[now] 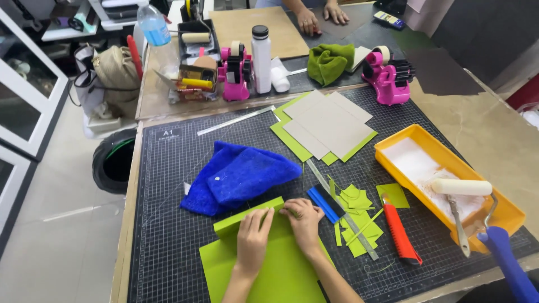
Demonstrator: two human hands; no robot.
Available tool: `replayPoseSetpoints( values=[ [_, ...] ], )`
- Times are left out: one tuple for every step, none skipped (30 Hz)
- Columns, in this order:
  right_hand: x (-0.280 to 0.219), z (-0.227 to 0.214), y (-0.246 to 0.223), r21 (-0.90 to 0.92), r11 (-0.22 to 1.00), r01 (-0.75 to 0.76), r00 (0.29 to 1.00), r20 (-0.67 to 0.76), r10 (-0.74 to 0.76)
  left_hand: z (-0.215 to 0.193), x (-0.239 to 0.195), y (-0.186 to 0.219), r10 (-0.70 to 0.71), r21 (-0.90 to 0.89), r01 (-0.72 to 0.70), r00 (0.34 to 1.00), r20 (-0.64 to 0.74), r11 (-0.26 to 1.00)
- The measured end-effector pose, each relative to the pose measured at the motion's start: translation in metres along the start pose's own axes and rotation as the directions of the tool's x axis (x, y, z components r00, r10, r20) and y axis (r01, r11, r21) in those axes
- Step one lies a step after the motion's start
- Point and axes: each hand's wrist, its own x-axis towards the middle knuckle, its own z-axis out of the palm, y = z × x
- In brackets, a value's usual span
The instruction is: Applying glue to paper edges and folding them over cardboard templates to create finished components.
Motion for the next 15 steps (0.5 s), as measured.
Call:
replayPoseSetpoints(
  values=[
    [0.0, -0.001, -0.002, 0.009, 1.0, -0.001, 1.0, 0.002, 0.001, 0.003, 0.002, 0.0, 0.004, 0.009, -0.004, 1.0, -0.01, 1.0],
    [-0.001, -0.001, -0.003, 0.017, 1.0, -0.004, 1.0, 0.007, 0.004, 0.006, 0.003, 0.001, 0.005, 0.018, -0.005, 1.0, -0.018, 1.0],
    [-0.001, -0.001, -0.002, 0.019, 1.0, -0.006, 1.0, 0.006, 0.006, 0.008, 0.004, 0.002, 0.008, 0.017, -0.008, 1.0, -0.016, 1.0],
    [-0.001, 0.0, -0.002, -0.001, 1.0, 0.0, 1.0, 0.008, 0.0, 0.01, 0.006, 0.004, -0.034, -0.017, 0.033, 0.999, -0.023, 0.999],
    [-0.001, 0.0, -0.001, -0.022, 1.0, 0.006, 1.0, 0.011, -0.006, 0.012, 0.007, 0.006, -0.076, -0.053, 0.074, 0.997, -0.028, 0.996],
    [0.0, 0.0, -0.001, -0.022, 1.0, 0.003, 1.0, 0.014, -0.002, 0.015, 0.007, 0.007, -0.078, -0.053, 0.077, 0.997, -0.024, 0.996],
    [0.0, 0.0, 0.0, -0.023, 1.0, 0.005, 1.0, 0.01, -0.005, 0.017, 0.007, 0.007, -0.125, -0.051, 0.124, 0.992, -0.014, 0.991],
    [0.001, 0.001, 0.0, -0.022, 1.0, 0.008, 1.0, 0.008, -0.008, 0.02, 0.007, 0.007, -0.172, -0.046, 0.172, 0.985, -0.005, 0.984],
    [-0.001, 0.0, -0.001, -0.021, 1.0, 0.005, 1.0, 0.012, -0.005, 0.021, 0.006, 0.008, -0.175, -0.044, 0.175, 0.985, -0.001, 0.984],
    [-0.001, -0.001, -0.002, -0.011, 1.0, 0.01, 1.0, 0.007, -0.01, 0.022, 0.007, 0.008, -0.233, -0.064, 0.235, 0.972, 0.041, 0.97],
    [-0.001, -0.002, -0.003, -0.001, 1.0, 0.015, 1.0, 0.001, -0.015, 0.023, 0.007, 0.008, -0.288, -0.081, 0.295, 0.954, 0.084, 0.952],
    [-0.001, 0.0, -0.002, 0.002, 1.0, 0.015, 1.0, 0.003, -0.015, 0.026, 0.007, 0.006, -0.289, -0.077, 0.295, 0.954, 0.085, 0.952],
    [-0.001, 0.001, 0.0, -0.018, 1.0, 0.019, 1.0, -0.003, -0.019, 0.03, 0.006, 0.004, -0.31, -0.079, 0.321, 0.943, 0.121, 0.944],
    [-0.001, 0.002, 0.001, -0.038, 0.999, 0.025, 1.0, -0.009, -0.025, 0.033, 0.005, 0.003, -0.332, -0.08, 0.347, 0.93, 0.157, 0.935],
    [-0.001, 0.003, 0.002, -0.036, 0.999, 0.025, 1.0, -0.007, -0.025, 0.035, 0.004, 0.0, -0.333, -0.077, 0.348, 0.93, 0.157, 0.934]
  ],
)
